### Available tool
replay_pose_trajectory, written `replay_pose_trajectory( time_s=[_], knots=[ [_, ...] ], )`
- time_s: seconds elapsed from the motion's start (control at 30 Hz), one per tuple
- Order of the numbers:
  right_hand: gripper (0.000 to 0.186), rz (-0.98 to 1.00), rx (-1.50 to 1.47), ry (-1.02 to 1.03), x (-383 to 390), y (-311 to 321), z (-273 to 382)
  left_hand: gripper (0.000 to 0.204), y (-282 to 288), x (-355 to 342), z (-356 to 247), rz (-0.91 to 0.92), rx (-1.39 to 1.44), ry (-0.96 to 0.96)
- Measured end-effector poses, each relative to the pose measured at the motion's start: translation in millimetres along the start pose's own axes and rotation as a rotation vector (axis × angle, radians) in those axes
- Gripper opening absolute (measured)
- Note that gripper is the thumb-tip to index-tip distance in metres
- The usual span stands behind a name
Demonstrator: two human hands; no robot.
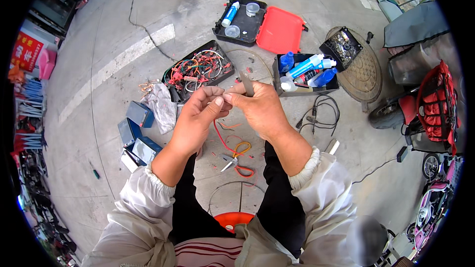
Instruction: The person sits on a low stool and works on a bundle of wires, using pliers and a knife to strip insulation and twist wire ends. They handle multiple colored wires, cut pieces, and prepare connections.
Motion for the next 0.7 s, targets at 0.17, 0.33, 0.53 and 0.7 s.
replay_pose_trajectory(
  time_s=[0.17, 0.33, 0.53, 0.7],
  knots=[
    [0.012, -0.094, 0.047, 0.014, 25.5, -24.2, -4.4, 0.012, 25.4, 20.6, 7.4, 0.042, 0.093, 0.228],
    [0.013, -0.104, 0.112, 0.015, 15.9, -20.3, -18.6, 0.01, 35.5, 15.4, 7.7, 0.062, 0.105, 0.254],
    [0.009, -0.136, 0.1, 0.026, -0.5, -32.2, -9.5, 0.011, 46.0, -6.0, 13.0, -0.037, 0.205, 0.189],
    [0.003, -0.331, 0.524, 0.462, 2.7, -50.0, 2.9, 0.009, 43.1, -10.1, 18.8, -0.236, 0.403, 0.203]
  ],
)
Point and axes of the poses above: each hand's wrist, its own x-axis away from the middle knuckle, its own y-axis out of the back of the hand, z = x × y, the point moved 4 cm from there along -x, towards the middle knuckle, and after that the axes turned 9 degrees about -y, right-handed, at the moved point
